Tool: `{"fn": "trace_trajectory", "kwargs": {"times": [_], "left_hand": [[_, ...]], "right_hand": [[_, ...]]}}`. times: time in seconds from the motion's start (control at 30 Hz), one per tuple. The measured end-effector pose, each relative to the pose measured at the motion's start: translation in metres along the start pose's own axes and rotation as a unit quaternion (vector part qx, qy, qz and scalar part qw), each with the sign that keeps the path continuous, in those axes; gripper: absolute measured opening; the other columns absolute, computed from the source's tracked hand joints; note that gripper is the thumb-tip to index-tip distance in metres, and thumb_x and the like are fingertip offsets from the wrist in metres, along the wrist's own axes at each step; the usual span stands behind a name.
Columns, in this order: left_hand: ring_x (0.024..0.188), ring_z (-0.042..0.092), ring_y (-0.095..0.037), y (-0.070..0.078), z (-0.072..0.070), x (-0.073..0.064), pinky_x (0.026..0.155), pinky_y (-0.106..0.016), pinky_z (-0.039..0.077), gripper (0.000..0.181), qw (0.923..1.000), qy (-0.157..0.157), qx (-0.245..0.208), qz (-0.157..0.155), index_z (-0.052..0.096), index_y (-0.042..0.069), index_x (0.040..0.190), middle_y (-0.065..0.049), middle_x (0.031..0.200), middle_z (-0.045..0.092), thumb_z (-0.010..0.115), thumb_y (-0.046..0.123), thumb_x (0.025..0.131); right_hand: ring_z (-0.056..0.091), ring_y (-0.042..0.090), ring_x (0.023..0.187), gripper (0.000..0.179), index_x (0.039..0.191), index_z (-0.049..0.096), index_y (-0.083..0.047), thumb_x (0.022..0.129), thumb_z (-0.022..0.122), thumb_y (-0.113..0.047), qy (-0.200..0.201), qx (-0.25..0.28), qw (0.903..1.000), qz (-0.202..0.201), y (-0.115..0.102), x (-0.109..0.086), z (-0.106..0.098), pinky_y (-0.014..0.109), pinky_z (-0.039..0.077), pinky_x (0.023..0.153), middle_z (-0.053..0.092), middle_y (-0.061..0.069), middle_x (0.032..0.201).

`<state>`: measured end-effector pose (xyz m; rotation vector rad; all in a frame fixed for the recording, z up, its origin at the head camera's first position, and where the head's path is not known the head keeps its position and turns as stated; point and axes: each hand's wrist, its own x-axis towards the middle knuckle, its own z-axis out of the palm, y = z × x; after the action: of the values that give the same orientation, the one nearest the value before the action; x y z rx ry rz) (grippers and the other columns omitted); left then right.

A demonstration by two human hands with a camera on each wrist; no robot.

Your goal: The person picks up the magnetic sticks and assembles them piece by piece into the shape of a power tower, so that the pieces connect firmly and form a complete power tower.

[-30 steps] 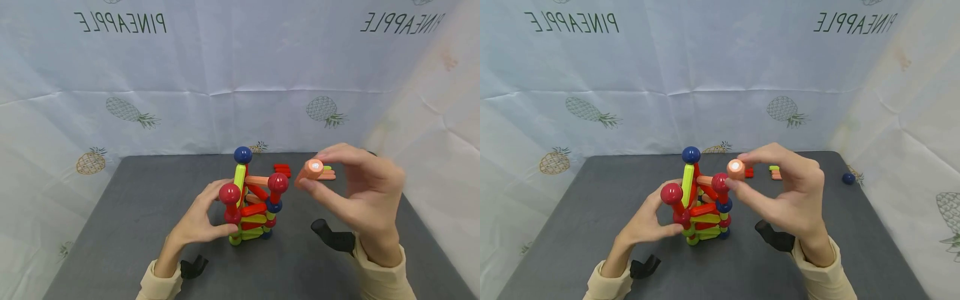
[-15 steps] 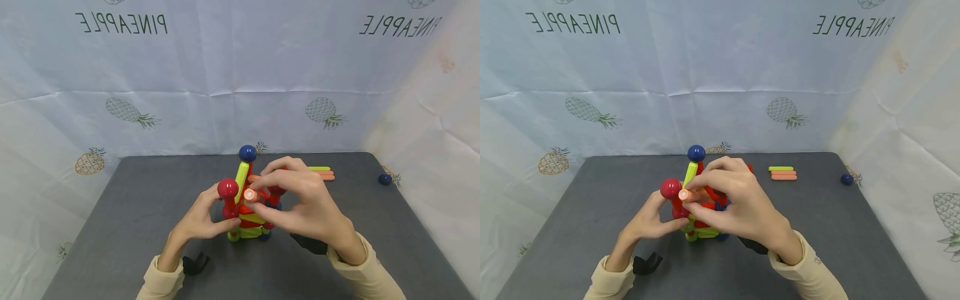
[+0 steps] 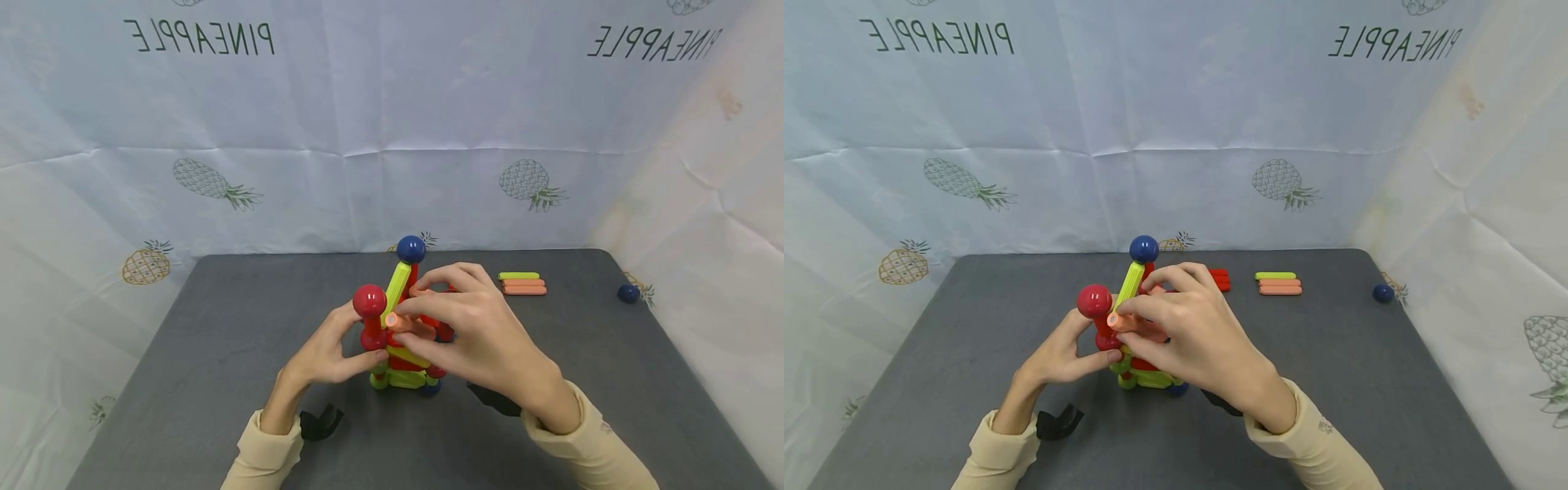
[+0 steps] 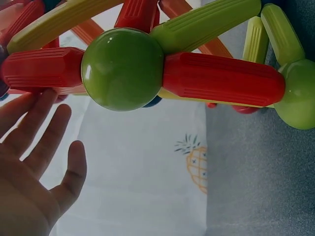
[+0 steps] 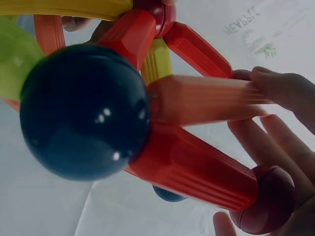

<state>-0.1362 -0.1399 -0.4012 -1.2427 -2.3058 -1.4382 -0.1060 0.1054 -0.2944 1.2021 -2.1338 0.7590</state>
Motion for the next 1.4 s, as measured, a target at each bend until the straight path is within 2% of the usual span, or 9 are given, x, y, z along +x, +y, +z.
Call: {"fn": "trace_trajectory", "kwargs": {"times": [0.2,0.43,0.57,0.67,0.8,0.93,1.1,1.27,1.4], "left_hand": [[0.116,0.059,-0.017,0.003,0.0,-0.001,0.098,-0.04,0.056,0.059,0.9999,0.001,0.011,-0.009,0.057,0.014,0.137,-0.006,0.128,0.064,0.077,0.01,0.081],[0.116,0.059,-0.017,0.008,0.0,-0.003,0.095,-0.039,0.057,0.06,0.9995,0.014,0.02,-0.018,0.057,0.014,0.137,-0.007,0.129,0.063,0.077,0.011,0.081],[0.108,0.061,-0.015,0.018,0.0,-0.001,0.091,-0.034,0.057,0.053,0.9955,0.089,0.03,0.005,0.059,0.009,0.134,-0.009,0.124,0.066,0.076,0.024,0.086],[0.097,0.061,-0.014,0.03,0.0,0.004,0.085,-0.029,0.055,0.051,0.9857,0.159,0.037,0.042,0.06,0.002,0.13,-0.012,0.114,0.068,0.069,0.038,0.095],[0.087,0.06,-0.014,0.045,0.001,0.01,0.082,-0.024,0.054,0.055,0.9756,0.202,0.053,0.068,0.062,-0.003,0.127,-0.013,0.103,0.07,0.062,0.044,0.098],[0.087,0.06,-0.014,0.05,0.002,0.01,0.082,-0.024,0.054,0.054,0.9748,0.205,0.064,0.062,0.062,-0.003,0.128,-0.012,0.104,0.07,0.062,0.043,0.099],[0.093,0.061,-0.013,0.045,0.002,0.002,0.081,-0.029,0.051,0.057,0.9762,0.196,0.087,0.028,0.062,0.003,0.129,-0.012,0.113,0.07,0.068,0.047,0.094],[0.095,0.062,-0.012,0.034,0.004,-0.01,0.079,-0.031,0.05,0.056,0.9787,0.173,0.108,-0.025,0.067,0.013,0.126,-0.004,0.11,0.072,0.089,0.027,0.077],[0.087,0.064,-0.011,0.029,0.006,-0.016,0.076,-0.031,0.052,0.056,0.9804,0.152,0.116,-0.047,0.07,0.015,0.12,0.0,0.101,0.075,0.093,0.015,0.069]], "right_hand": [[0.063,0.019,0.098,0.026,0.091,0.08,-0.02,0.07,0.095,-0.024,-0.007,-0.069,0.9975,-0.01,-0.002,0.0,0.005,0.044,0.045,0.092,0.074,-0.009,0.078],[0.064,0.02,0.097,0.019,0.089,0.08,-0.019,0.073,0.09,-0.019,-0.011,-0.092,0.9957,-0.009,-0.005,0.0,0.007,0.044,0.046,0.093,0.075,-0.008,0.079],[0.063,0.019,0.096,0.019,0.089,0.08,-0.018,0.073,0.089,-0.019,-0.008,-0.098,0.9952,-0.006,-0.005,0.0,0.008,0.044,0.046,0.092,0.075,-0.007,0.08],[0.063,0.019,0.096,0.018,0.09,0.08,-0.018,0.074,0.089,-0.019,-0.01,-0.104,0.9946,-0.003,-0.006,0.001,0.008,0.044,0.047,0.092,0.076,-0.006,0.08],[0.063,0.02,0.096,0.017,0.089,0.081,-0.018,0.074,0.089,-0.02,-0.014,-0.114,0.9934,-0.001,-0.007,0.001,0.008,0.044,0.046,0.091,0.076,-0.007,0.078],[0.063,0.02,0.098,0.02,0.09,0.08,-0.019,0.073,0.091,-0.023,-0.015,-0.117,0.9929,-0.008,-0.007,0.001,0.008,0.044,0.047,0.092,0.076,-0.007,0.08],[0.062,0.026,0.11,0.041,0.108,0.079,-0.015,0.073,0.094,-0.03,0.029,-0.061,0.9976,0.009,0.001,-0.009,0.002,0.045,0.047,0.096,0.076,0.003,0.107],[0.06,0.021,0.113,0.064,0.127,0.071,-0.012,0.069,0.096,-0.02,0.065,0.044,0.989,0.125,0.023,-0.041,-0.006,0.023,0.047,0.098,0.07,0.007,0.12],[0.066,0.01,0.104,0.063,0.123,0.073,-0.015,0.065,0.096,-0.011,0.013,0.087,0.9782,0.188,0.039,-0.068,-0.001,0.019,0.052,0.093,0.074,0.0,0.113]]}}
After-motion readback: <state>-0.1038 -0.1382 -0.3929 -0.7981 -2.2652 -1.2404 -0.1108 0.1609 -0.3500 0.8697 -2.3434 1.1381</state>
